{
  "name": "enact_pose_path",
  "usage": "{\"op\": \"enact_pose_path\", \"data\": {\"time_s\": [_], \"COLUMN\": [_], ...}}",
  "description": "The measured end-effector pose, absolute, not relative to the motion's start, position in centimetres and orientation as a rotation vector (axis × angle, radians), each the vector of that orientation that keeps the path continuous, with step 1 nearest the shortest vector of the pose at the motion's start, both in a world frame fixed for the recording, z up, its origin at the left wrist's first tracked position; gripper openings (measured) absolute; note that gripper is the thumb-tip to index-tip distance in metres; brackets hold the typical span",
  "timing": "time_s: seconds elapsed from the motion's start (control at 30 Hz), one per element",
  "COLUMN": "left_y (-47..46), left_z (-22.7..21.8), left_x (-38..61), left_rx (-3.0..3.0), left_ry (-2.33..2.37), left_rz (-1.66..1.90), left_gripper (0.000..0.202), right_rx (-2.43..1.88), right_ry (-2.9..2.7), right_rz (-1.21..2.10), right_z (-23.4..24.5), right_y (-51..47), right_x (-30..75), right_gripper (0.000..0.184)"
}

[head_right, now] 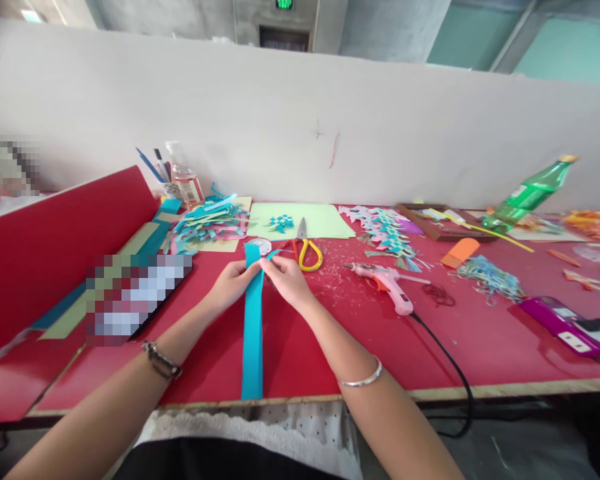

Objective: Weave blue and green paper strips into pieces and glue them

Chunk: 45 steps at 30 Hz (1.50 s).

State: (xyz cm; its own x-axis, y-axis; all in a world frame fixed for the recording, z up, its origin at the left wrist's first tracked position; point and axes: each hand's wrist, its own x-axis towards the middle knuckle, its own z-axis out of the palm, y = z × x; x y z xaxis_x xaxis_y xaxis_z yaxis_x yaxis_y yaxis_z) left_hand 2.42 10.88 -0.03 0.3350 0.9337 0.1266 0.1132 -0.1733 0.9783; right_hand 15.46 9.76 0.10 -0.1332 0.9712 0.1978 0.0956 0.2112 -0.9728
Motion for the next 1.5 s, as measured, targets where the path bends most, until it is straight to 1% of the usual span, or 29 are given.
{"op": "enact_pose_path", "data": {"time_s": [0.2,0.43,0.57,0.63,0.73,0.9,1.5], "left_y": [10.94,11.02,11.01,11.0,11.04,11.13,11.02], "left_z": [-0.19,0.25,0.17,0.0,-0.22,-0.39,-0.19], "left_x": [2.47,2.41,2.41,2.43,2.41,2.38,2.65], "left_rx": [1.568,1.442,1.486,1.53,1.572,1.613,1.391], "left_ry": [1.063,1.084,0.99,0.961,1.018,1.098,1.092], "left_rz": [1.055,1.196,1.04,0.979,1.005,1.047,1.092], "left_gripper": [0.041,0.042,0.041,0.04,0.041,0.041,0.039], "right_rx": [-1.034,-1.038,-1.047,-1.066,-1.078,-1.065,-1.043], "right_ry": [-1.536,-1.503,-1.403,-1.397,-1.515,-1.6,-1.505], "right_rz": [1.12,1.07,1.042,1.032,1.02,1.011,1.072], "right_z": [0.17,-0.3,-0.26,-0.12,0.03,-0.12,-0.19], "right_y": [9.6,9.99,10.16,10.13,9.95,9.77,9.66], "right_x": [15.45,15.58,15.59,15.57,15.52,15.53,15.31], "right_gripper": [0.033,0.034,0.032,0.034,0.037,0.034,0.034]}}
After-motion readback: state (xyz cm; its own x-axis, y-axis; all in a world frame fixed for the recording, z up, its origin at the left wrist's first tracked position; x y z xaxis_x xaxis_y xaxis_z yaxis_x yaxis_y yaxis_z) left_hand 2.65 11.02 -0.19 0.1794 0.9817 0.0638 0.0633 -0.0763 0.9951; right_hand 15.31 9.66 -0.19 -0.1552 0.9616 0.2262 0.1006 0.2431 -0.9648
